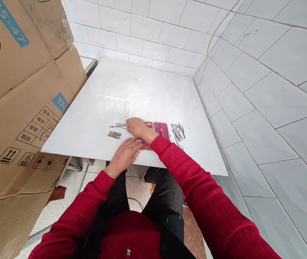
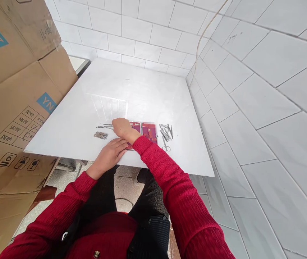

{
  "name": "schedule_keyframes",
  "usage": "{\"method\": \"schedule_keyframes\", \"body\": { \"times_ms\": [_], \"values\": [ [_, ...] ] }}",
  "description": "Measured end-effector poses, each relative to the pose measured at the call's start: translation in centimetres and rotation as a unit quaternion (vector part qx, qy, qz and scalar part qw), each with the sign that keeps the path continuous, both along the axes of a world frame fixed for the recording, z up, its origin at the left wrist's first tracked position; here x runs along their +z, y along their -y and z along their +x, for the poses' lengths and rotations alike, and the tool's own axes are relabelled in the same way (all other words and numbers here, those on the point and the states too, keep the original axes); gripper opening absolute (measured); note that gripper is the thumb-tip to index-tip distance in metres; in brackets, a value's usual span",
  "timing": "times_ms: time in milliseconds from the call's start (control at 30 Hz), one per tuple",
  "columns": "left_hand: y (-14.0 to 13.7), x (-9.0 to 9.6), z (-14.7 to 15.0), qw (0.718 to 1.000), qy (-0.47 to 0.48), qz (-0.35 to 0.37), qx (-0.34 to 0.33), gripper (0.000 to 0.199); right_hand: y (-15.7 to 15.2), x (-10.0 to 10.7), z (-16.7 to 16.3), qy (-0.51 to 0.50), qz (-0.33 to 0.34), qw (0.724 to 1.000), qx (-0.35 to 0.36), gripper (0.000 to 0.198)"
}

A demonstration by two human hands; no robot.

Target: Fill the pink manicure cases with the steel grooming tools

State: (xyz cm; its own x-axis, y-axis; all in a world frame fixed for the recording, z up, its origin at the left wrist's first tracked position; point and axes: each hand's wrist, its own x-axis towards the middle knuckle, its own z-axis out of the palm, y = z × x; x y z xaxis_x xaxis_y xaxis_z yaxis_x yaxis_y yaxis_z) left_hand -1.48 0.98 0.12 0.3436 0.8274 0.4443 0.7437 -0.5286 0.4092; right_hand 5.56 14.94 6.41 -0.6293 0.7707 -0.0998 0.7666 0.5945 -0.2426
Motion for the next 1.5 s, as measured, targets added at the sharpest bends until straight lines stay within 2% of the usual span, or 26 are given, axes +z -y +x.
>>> {"method": "schedule_keyframes", "body": {
  "times_ms": [67,133,200,267,300,367,467,533,600,700,767,867,1133,1333,1500],
  "values": [
    [0.0,-0.1,0.0,1.0,-0.006,0.006,0.004,0.032,-0.4,-0.1,1.3,-0.072,-0.044,0.996,-0.005,0.012],
    [0.0,-0.1,0.0,1.0,-0.011,0.008,0.006,0.031,-1.0,-0.2,3.1,-0.18,-0.122,0.975,-0.036,0.012],
    [0.0,0.0,0.0,1.0,-0.014,0.004,0.006,0.031,-1.5,-0.7,5.3,-0.295,-0.213,0.927,-0.09,0.008],
    [0.0,0.2,0.0,1.0,-0.016,0.002,0.008,0.03,-2.1,-1.4,7.7,-0.394,-0.263,0.871,-0.132,0.008],
    [0.0,0.3,0.0,1.0,-0.018,0.002,0.009,0.03,-2.4,-1.8,9.0,-0.434,-0.27,0.847,-0.147,0.016],
    [0.0,0.4,0.1,1.0,-0.022,-0.001,0.009,0.03,-2.8,-2.6,11.2,-0.487,-0.266,0.816,-0.161,0.036],
    [-0.1,0.6,0.1,1.0,-0.026,-0.002,0.009,0.03,-3.0,-3.1,12.8,-0.522,-0.242,0.8,-0.168,0.047],
    [-0.1,0.6,0.1,1.0,-0.029,-0.003,0.009,0.03,-2.6,-2.8,12.1,-0.507,-0.22,0.818,-0.158,0.042],
    [-0.1,0.7,0.2,0.999,-0.032,-0.003,0.009,0.029,-1.9,-2.1,10.2,-0.452,-0.183,0.865,-0.118,0.034],
    [-0.1,0.7,0.2,1.0,-0.029,-0.001,0.009,0.03,-0.5,-1.0,6.0,-0.272,-0.084,0.958,-0.016,0.026],
    [0.0,0.8,0.2,1.0,-0.023,-0.003,0.009,0.03,0.4,-0.6,3.5,-0.136,-0.031,0.989,0.044,0.024],
    [0.1,0.8,0.3,1.0,-0.015,-0.011,0.008,0.03,0.8,-0.4,1.5,-0.04,0.018,0.997,0.069,0.025],
    [0.2,0.5,0.1,1.0,-0.024,0.003,0.013,0.029,-1.3,0.2,0.5,0.032,0.07,0.996,0.037,0.028],
    [0.2,0.2,0.0,1.0,-0.011,0.009,0.008,0.029,-2.0,0.8,-1.2,0.114,0.08,0.988,0.062,0.031],
    [0.1,0.3,0.0,1.0,-0.012,0.003,0.004,0.029,-2.3,1.7,-1.6,0.138,0.054,0.986,0.077,0.029]
  ]
}}
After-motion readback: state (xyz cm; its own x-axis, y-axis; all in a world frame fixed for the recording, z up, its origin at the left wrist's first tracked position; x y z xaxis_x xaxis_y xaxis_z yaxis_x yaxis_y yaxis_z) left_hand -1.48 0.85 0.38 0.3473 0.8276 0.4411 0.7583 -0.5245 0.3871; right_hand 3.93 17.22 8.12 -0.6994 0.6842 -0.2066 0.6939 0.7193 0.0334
